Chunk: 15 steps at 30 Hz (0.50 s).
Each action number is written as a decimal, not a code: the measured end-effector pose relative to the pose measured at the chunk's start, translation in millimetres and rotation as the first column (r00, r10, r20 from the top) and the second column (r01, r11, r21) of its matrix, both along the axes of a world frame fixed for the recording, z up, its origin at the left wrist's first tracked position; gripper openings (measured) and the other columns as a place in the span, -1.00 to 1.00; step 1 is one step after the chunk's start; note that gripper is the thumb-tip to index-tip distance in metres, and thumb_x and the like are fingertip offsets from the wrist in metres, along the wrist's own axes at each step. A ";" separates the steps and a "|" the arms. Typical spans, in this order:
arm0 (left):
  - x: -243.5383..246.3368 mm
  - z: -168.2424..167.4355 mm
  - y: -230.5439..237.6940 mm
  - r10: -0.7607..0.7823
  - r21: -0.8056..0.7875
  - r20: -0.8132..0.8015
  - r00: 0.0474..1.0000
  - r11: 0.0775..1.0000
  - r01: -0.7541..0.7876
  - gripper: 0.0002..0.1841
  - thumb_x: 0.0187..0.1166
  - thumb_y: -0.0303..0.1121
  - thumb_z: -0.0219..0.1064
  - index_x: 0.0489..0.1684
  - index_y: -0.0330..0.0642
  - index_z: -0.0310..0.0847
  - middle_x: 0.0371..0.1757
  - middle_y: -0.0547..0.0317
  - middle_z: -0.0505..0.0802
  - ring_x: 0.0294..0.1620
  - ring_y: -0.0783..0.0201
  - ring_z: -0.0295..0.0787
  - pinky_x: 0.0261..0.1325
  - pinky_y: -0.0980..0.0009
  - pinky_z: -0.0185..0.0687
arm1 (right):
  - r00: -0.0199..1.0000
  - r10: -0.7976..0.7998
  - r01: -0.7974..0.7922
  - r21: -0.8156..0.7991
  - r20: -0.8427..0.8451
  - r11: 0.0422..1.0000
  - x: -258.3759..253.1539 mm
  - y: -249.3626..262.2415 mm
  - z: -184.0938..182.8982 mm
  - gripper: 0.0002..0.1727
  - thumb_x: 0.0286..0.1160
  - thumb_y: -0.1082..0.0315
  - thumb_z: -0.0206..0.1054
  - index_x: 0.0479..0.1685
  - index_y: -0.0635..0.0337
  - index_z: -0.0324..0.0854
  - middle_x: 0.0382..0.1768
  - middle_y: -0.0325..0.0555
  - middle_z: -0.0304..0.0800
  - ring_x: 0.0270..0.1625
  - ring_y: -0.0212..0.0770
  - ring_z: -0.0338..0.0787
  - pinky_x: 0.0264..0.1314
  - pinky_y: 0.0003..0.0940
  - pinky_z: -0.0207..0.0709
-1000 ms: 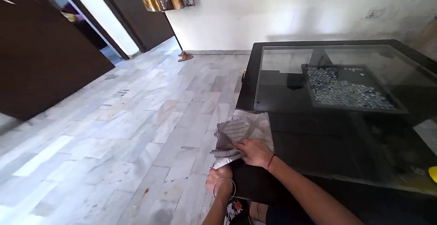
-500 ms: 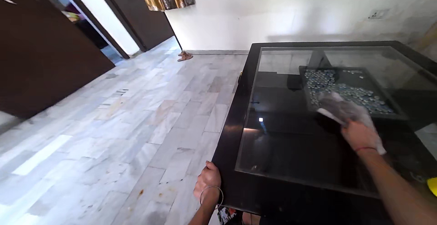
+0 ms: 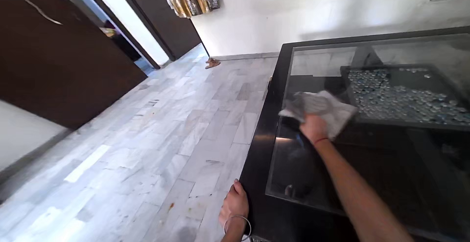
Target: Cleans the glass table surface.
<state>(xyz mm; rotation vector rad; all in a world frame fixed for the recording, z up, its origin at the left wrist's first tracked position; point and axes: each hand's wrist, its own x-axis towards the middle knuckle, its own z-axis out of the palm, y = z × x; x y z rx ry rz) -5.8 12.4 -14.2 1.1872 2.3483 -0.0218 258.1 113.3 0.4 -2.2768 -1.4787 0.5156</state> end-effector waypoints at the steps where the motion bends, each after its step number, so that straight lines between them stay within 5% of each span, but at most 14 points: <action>1: -1.5 0.0 -0.9 -0.022 0.019 0.011 1.000 1.000 0.021 -0.28 0.93 0.08 -0.43 0.44 -0.14 0.67 0.31 -0.24 0.84 0.44 -0.26 0.73 0.37 -0.31 0.52 | 0.988 0.155 -0.155 -0.021 -0.010 0.988 -26.3 4.4 1.3 -0.56 0.55 0.31 0.39 0.41 0.16 0.68 0.23 0.26 0.81 0.26 0.31 0.81 0.21 0.33 0.62; 4: -7.9 -8.1 -16.4 -0.200 0.271 0.042 0.979 0.945 0.182 -0.45 0.94 -0.03 -0.17 0.57 -0.16 0.57 0.44 -0.23 0.76 0.47 -0.28 0.69 0.41 -0.36 0.47 | 0.829 0.559 -0.559 0.025 0.004 0.829 -89.2 -10.2 -6.7 -0.45 0.50 0.33 0.42 0.55 0.02 0.64 0.32 0.15 0.79 0.30 0.23 0.79 0.26 0.29 0.61; 5: -11.4 -15.7 -22.8 -0.307 0.437 0.033 0.951 0.860 0.263 -0.48 0.89 -0.13 -0.07 0.58 -0.27 0.54 0.49 -0.28 0.72 0.49 -0.32 0.66 0.44 -0.36 0.46 | 0.757 0.654 -0.654 0.026 0.018 0.756 -99.0 -17.5 -9.3 -0.44 0.53 0.35 0.39 0.59 0.00 0.61 0.34 0.14 0.77 0.30 0.22 0.78 0.26 0.26 0.60; 7: -11.7 -30.3 -31.8 -0.529 0.735 -0.071 0.846 0.545 0.403 -0.48 0.68 -0.29 0.06 0.45 -0.51 0.59 0.48 -0.46 0.69 0.48 -0.44 0.64 0.47 -0.35 0.48 | 0.666 0.746 -0.746 0.012 0.026 0.666 -94.4 -29.9 -10.8 -0.42 0.59 0.39 0.33 0.66 0.00 0.54 0.41 0.16 0.72 0.38 0.22 0.74 0.34 0.23 0.55; 9: 8.0 -13.9 -49.7 -0.692 0.846 -0.118 0.712 0.306 0.437 -0.51 0.61 -0.37 0.13 0.36 -0.62 0.61 0.46 -0.49 0.69 0.50 -0.38 0.65 0.52 -0.22 0.52 | 0.698 0.715 -0.716 0.028 0.038 0.697 -66.0 -38.1 -10.2 -0.43 0.58 0.43 0.35 0.64 0.06 0.57 0.40 0.23 0.73 0.42 0.26 0.72 0.42 0.23 0.53; 11: 39.5 35.6 -76.9 -0.818 0.908 -0.093 0.568 0.165 0.385 -0.57 0.69 -0.39 0.14 0.35 -0.58 0.61 0.42 -0.41 0.74 0.53 -0.06 0.67 0.59 0.13 0.51 | 0.785 0.616 -0.619 0.030 0.073 0.785 -26.2 -41.7 -11.7 -0.41 0.54 0.41 0.39 0.63 0.05 0.57 0.35 0.28 0.74 0.36 0.31 0.75 0.34 0.27 0.56; 13: 63.0 96.0 -99.5 -0.926 0.956 -0.043 0.374 0.070 0.284 -0.58 0.89 -0.19 0.03 0.42 -0.33 0.54 0.45 -0.06 0.76 0.56 0.40 0.59 0.61 0.44 0.44 | 0.868 0.481 -0.487 0.025 0.122 0.873 18.8 -47.9 -17.1 -0.39 0.51 0.38 0.42 0.64 0.00 0.57 0.31 0.30 0.76 0.28 0.34 0.78 0.22 0.32 0.59; 15: 76.6 158.1 -115.8 -0.994 0.988 0.049 0.096 0.062 0.139 -0.56 0.91 -0.10 -0.03 0.57 -0.11 0.47 0.54 0.36 0.71 0.59 0.62 0.52 0.66 0.55 0.40 | 0.931 0.329 -0.326 -0.043 0.157 0.944 65.2 -62.8 -15.4 -0.39 0.59 0.34 0.36 0.69 -0.06 0.52 0.32 0.29 0.75 0.28 0.34 0.78 0.23 0.32 0.59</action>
